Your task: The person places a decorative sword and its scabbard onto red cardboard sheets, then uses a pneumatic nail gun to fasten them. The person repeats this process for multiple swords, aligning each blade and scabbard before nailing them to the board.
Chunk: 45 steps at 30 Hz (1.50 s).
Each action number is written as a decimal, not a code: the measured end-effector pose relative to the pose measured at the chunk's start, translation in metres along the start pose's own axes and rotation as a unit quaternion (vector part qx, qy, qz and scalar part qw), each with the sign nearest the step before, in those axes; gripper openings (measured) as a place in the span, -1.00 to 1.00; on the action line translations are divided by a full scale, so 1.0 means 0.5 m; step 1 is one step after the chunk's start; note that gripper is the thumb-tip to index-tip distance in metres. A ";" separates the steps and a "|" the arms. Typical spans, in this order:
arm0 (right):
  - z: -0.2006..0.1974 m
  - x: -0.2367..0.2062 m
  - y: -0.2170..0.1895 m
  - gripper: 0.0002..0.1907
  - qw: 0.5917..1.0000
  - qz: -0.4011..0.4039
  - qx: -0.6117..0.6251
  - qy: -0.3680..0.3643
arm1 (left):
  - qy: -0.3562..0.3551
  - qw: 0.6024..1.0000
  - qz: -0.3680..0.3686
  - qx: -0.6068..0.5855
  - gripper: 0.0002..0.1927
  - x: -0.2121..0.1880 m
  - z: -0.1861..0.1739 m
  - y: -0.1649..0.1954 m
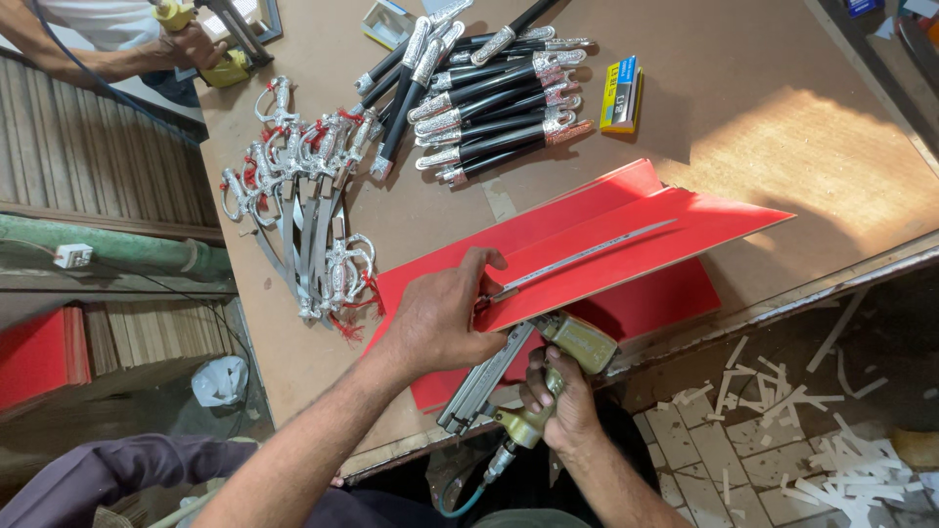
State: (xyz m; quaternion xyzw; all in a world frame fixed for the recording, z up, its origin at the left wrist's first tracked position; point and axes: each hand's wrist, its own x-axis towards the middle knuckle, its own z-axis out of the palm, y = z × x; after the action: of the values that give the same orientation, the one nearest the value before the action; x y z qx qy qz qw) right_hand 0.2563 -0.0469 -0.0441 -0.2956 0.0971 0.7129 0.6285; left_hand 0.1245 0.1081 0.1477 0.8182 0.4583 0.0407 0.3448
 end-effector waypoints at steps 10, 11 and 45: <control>0.019 -0.008 0.005 -0.67 0.999 0.005 -0.019 0.028 | 0.011 1.000 -0.007 0.015 -0.24 0.000 0.001 0.002; 0.019 -0.008 0.005 -0.68 0.999 0.005 -0.018 0.028 | 0.013 1.000 -0.004 0.013 -0.24 -0.001 0.002 0.002; -0.413 -0.416 -0.504 -0.76 0.906 -0.344 -0.135 0.208 | 0.189 0.978 -0.001 -0.083 -0.76 -0.065 0.333 -0.098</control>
State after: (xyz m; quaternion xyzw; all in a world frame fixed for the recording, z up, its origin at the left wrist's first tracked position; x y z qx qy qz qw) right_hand 0.5657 -0.2786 -0.0390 -0.5343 0.0210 0.3809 0.7543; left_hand 0.1342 0.0120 0.0002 0.7639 0.5107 0.2322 0.3190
